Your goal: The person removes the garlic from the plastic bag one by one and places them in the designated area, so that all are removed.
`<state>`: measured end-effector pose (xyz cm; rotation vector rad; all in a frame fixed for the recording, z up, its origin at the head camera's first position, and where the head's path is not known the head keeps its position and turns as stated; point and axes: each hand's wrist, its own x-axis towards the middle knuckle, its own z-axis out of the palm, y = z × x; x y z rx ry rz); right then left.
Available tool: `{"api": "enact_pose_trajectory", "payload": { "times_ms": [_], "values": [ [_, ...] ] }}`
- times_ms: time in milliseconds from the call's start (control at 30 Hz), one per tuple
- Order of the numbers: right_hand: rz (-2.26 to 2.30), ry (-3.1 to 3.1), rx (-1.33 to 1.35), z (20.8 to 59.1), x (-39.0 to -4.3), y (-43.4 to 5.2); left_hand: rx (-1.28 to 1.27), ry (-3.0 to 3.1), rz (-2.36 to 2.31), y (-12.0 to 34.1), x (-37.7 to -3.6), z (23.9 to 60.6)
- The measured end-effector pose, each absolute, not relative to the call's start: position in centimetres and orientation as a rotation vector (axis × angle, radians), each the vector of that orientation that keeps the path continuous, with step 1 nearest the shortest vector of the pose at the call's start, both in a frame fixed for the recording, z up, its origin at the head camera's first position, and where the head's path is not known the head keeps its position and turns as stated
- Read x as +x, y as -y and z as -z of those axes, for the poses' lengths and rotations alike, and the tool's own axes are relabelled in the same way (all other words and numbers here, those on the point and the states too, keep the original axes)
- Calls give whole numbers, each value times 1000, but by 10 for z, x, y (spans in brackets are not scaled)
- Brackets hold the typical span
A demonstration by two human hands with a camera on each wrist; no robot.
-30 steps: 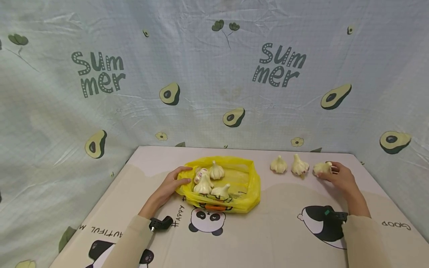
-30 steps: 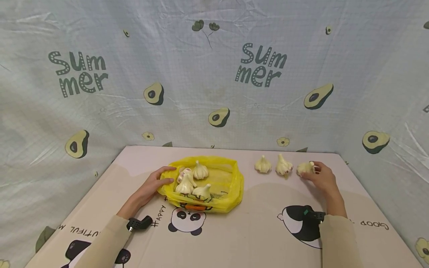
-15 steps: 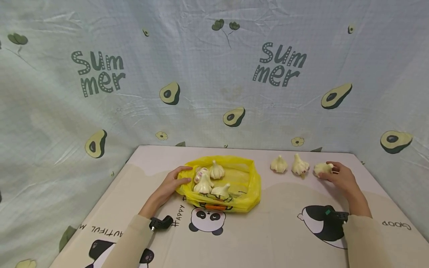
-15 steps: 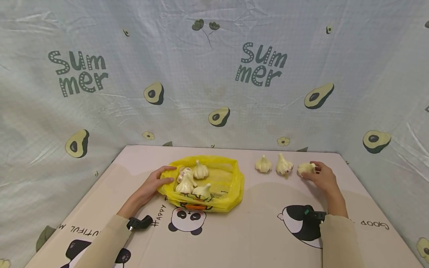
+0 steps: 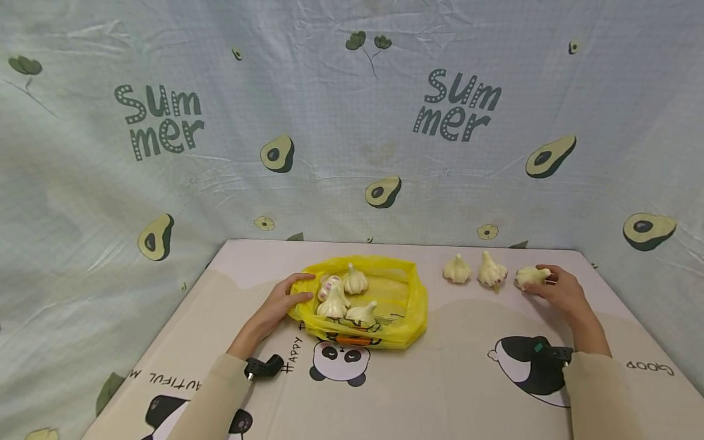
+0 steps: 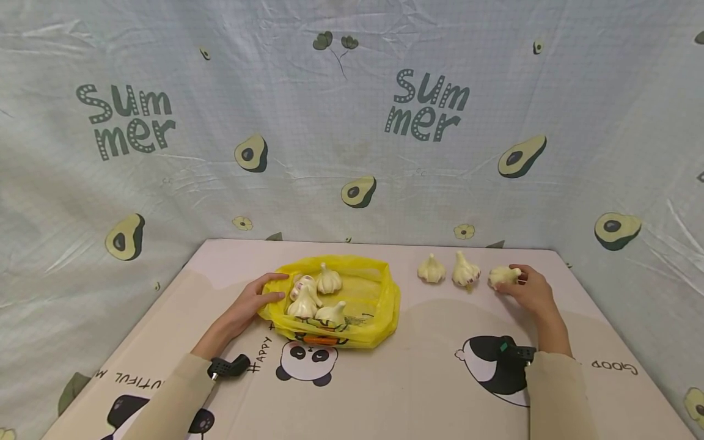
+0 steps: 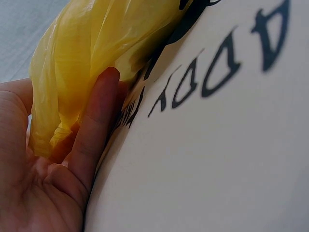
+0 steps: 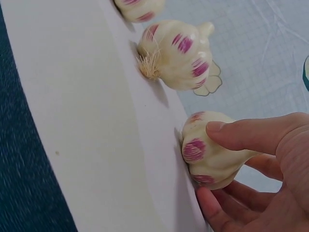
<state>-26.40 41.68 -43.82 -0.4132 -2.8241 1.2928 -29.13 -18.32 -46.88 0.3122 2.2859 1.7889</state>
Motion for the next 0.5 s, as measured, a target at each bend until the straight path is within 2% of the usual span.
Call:
{"api": "enact_pose_trajectory", "payload": {
  "times_ms": [500],
  "values": [
    [-1311,2811,-385,437,-263,-423,315,-2279,-1797,183,-291,469]
  ]
}}
